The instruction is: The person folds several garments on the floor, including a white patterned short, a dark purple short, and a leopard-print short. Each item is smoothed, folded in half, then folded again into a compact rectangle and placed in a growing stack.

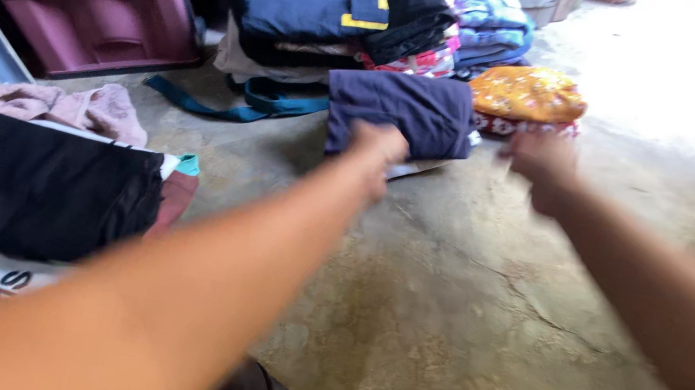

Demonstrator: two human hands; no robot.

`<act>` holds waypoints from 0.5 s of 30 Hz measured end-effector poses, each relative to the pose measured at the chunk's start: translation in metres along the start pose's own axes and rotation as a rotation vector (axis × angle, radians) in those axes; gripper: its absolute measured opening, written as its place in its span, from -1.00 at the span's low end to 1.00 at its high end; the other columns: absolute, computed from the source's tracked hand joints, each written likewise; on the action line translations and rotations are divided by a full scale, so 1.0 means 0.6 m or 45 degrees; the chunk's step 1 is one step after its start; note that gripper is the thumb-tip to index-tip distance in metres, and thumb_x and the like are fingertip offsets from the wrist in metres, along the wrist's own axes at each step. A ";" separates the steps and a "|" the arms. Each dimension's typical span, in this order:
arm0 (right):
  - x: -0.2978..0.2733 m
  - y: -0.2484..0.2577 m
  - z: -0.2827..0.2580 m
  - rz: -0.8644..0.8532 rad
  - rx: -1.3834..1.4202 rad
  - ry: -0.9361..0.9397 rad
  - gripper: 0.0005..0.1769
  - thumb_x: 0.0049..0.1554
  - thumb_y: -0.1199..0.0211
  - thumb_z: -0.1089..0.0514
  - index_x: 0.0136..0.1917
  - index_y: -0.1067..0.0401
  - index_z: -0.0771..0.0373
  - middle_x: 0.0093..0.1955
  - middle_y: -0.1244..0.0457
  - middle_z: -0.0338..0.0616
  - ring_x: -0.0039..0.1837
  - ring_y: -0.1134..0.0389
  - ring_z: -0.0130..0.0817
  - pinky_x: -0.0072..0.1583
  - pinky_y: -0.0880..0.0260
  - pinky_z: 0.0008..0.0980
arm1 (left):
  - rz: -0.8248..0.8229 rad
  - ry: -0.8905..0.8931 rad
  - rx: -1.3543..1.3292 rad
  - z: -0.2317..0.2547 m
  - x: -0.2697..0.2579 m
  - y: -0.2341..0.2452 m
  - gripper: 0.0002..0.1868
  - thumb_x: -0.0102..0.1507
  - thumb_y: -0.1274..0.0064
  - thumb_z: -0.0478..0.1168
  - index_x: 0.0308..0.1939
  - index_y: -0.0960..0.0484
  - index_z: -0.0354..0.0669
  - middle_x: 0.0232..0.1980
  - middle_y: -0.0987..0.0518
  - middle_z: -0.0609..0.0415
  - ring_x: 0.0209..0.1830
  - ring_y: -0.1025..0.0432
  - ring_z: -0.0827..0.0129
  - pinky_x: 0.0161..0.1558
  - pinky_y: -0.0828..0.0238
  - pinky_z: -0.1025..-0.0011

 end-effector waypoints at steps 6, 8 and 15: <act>-0.198 0.097 0.042 0.117 -0.552 -0.133 -0.47 -0.08 -0.47 0.17 0.20 -0.55 0.10 0.11 -0.39 -0.06 0.15 -0.42 -0.19 0.15 -0.42 -0.21 | -0.394 0.003 0.066 -0.018 -0.229 -0.156 -0.51 0.05 -0.15 -0.22 0.06 -0.64 -0.33 0.17 -0.64 -0.14 0.17 -0.52 0.15 0.10 -0.45 0.16; -0.221 0.143 0.014 0.148 -0.634 -0.126 -0.44 -0.08 -0.46 0.13 0.23 -0.52 0.11 0.15 -0.38 -0.07 0.16 -0.43 -0.17 0.16 -0.44 -0.19 | -0.448 0.015 0.123 0.009 -0.278 -0.185 -0.44 0.06 -0.14 -0.19 0.16 -0.59 -0.23 0.26 -0.59 -0.13 0.25 -0.48 0.13 0.17 -0.42 0.20; -0.225 0.378 -0.027 0.420 -0.876 -0.047 -0.45 0.00 -0.44 0.06 0.25 -0.50 0.23 0.22 -0.37 0.07 0.20 -0.42 -0.15 0.22 -0.42 -0.20 | -0.838 -0.150 0.051 0.089 -0.396 -0.353 -0.31 0.18 -0.08 -0.17 0.42 -0.35 -0.16 0.41 -0.44 -0.17 0.40 -0.35 0.08 0.29 -0.33 0.17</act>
Point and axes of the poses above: each hand's wrist, its own x-axis towards the middle knuckle, its own y-axis out of the back of the hand, z = x × y, the point moved 2 cm from there along x, towards the middle knuckle
